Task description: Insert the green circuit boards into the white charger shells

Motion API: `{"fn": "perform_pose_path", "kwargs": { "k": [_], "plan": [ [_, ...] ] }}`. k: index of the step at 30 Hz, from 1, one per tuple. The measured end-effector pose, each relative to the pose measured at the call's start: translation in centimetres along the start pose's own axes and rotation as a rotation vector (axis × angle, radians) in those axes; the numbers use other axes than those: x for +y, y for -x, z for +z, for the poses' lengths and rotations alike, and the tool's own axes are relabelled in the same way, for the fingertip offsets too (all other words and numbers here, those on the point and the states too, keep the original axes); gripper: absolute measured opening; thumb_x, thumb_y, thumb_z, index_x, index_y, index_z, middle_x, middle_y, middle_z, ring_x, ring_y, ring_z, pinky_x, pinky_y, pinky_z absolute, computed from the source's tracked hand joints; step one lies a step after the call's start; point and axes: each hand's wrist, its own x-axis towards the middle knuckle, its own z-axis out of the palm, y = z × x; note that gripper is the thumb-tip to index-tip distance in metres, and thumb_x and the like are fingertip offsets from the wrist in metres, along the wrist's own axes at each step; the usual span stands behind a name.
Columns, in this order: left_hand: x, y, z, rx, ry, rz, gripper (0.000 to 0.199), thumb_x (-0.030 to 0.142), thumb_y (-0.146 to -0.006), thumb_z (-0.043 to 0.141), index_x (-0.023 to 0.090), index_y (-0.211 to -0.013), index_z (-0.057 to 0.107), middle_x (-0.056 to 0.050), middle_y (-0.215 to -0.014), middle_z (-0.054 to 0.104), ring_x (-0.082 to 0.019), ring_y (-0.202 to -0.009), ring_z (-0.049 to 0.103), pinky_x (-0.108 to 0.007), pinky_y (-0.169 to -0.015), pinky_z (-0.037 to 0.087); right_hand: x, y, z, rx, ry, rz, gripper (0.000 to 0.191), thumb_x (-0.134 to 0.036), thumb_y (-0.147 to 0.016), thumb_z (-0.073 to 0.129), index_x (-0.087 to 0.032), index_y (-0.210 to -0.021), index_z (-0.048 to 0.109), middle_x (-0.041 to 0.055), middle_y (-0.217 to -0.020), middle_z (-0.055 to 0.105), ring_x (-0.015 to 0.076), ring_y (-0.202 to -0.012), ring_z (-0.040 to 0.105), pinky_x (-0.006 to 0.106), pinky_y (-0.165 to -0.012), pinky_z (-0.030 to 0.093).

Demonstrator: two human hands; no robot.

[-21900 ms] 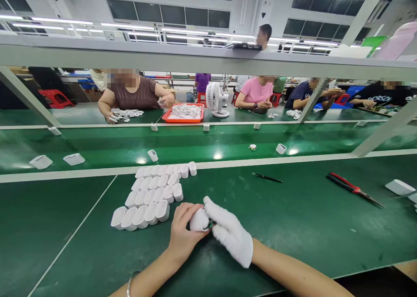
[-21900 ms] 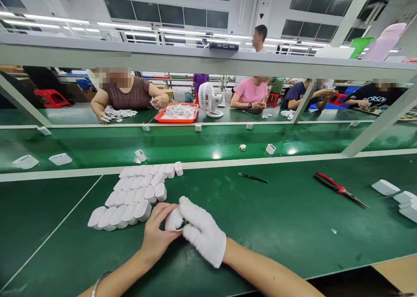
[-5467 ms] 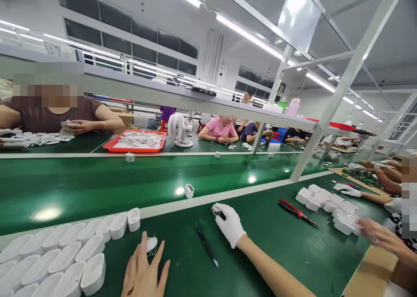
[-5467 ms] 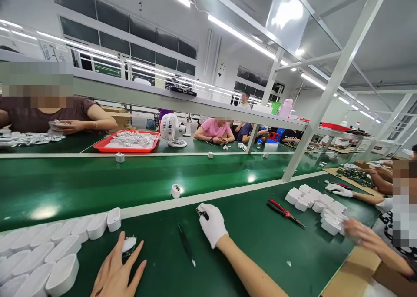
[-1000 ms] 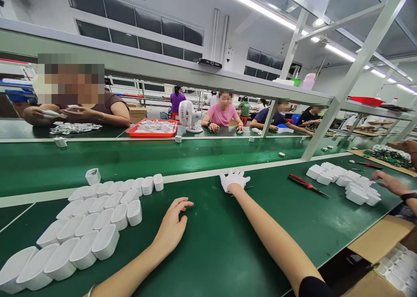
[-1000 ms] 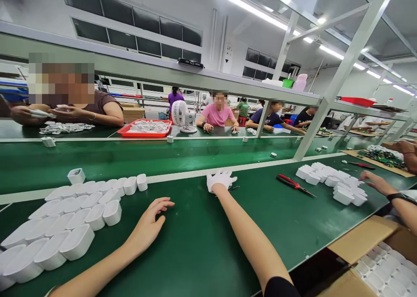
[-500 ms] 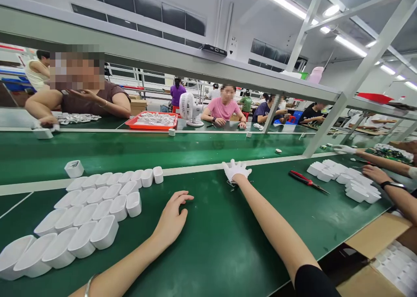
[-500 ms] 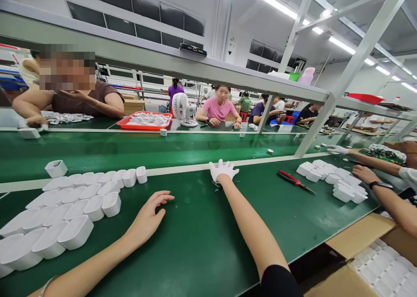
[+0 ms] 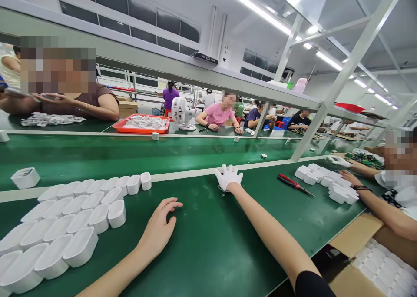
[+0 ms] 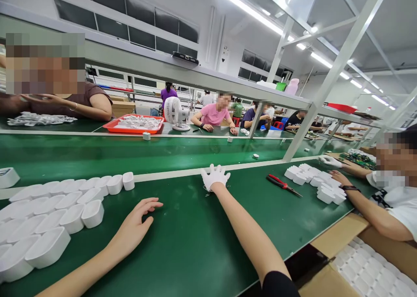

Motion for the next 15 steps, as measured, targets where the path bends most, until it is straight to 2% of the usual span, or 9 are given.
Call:
{"fn": "perform_pose_path", "kwargs": {
  "k": [3,6,8,10,11,13,15],
  "plan": [
    [-0.1,-0.1,0.0,-0.017,-0.005,-0.016,0.036,0.016,-0.073,0.042,0.024,-0.098,0.066,-0.005,-0.124,0.055,-0.021,-0.100,0.061,-0.042,-0.095,0.048,-1.0,1.6,-0.9,0.137,-0.030,-0.088,0.071,-0.060,-0.093,0.017,-0.018,-0.150,0.016,0.0158,-0.156,0.008,0.0373,-0.142,0.002,0.063,-0.106,0.006],
    [-0.2,-0.1,0.0,-0.036,-0.013,-0.029,0.036,0.016,-0.074,0.041,0.024,-0.099,0.065,-0.005,-0.125,0.054,-0.022,-0.103,0.059,-0.043,-0.096,0.047,-1.9,5.0,-0.9,0.228,-0.051,-0.276,0.065,-0.057,-0.095,0.013,-0.022,-0.150,0.013,0.0076,-0.157,0.005,0.0280,-0.143,-0.001,0.050,-0.113,0.009],
    [-0.1,0.0,-0.1,-0.044,-0.020,-0.031,0.037,0.016,-0.074,0.040,0.023,-0.101,0.065,-0.005,-0.126,0.053,-0.022,-0.103,0.059,-0.044,-0.097,0.046,-1.7,7.7,0.1,0.193,-0.069,-0.542,0.065,-0.057,-0.096,0.014,-0.021,-0.150,0.016,0.0072,-0.157,0.010,0.0247,-0.144,0.004,0.044,-0.114,0.013],
    [0.0,0.0,-0.1,-0.047,-0.027,-0.029,0.037,0.016,-0.074,0.040,0.023,-0.102,0.064,-0.005,-0.127,0.052,-0.022,-0.103,0.059,-0.043,-0.097,0.046,-0.5,9.8,1.4,0.098,-0.068,-0.809,0.068,-0.057,-0.095,0.018,-0.015,-0.149,0.020,0.0115,-0.155,0.015,0.0266,-0.143,0.007,0.045,-0.114,0.013],
    [0.0,0.0,-0.1,-0.048,-0.032,-0.029,0.037,0.016,-0.074,0.040,0.023,-0.102,0.064,-0.005,-0.127,0.052,-0.022,-0.104,0.059,-0.043,-0.097,0.046,0.5,10.5,1.9,0.046,-0.062,-0.899,0.069,-0.057,-0.095,0.021,-0.013,-0.148,0.022,0.0134,-0.154,0.018,0.0276,-0.143,0.009,0.046,-0.114,0.013],
    [0.0,0.1,-0.1,-0.052,-0.049,-0.029,0.037,0.017,-0.075,0.040,0.024,-0.102,0.064,-0.004,-0.127,0.052,-0.022,-0.106,0.058,-0.042,-0.097,0.046,2.7,11.0,2.3,-0.040,-0.047,-0.973,0.068,-0.057,-0.095,0.027,-0.014,-0.147,0.027,0.0135,-0.153,0.023,0.0269,-0.142,0.015,0.045,-0.115,0.015],
    [0.0,0.1,0.0,-0.053,-0.069,-0.027,0.037,0.017,-0.075,0.040,0.025,-0.102,0.064,-0.003,-0.128,0.053,-0.023,-0.109,0.057,-0.042,-0.097,0.046,4.4,10.9,2.1,-0.057,-0.060,-0.941,0.060,-0.054,-0.094,0.035,-0.017,-0.141,0.039,0.0107,-0.149,0.034,0.0249,-0.139,0.027,0.039,-0.113,0.022]
  ]
}}
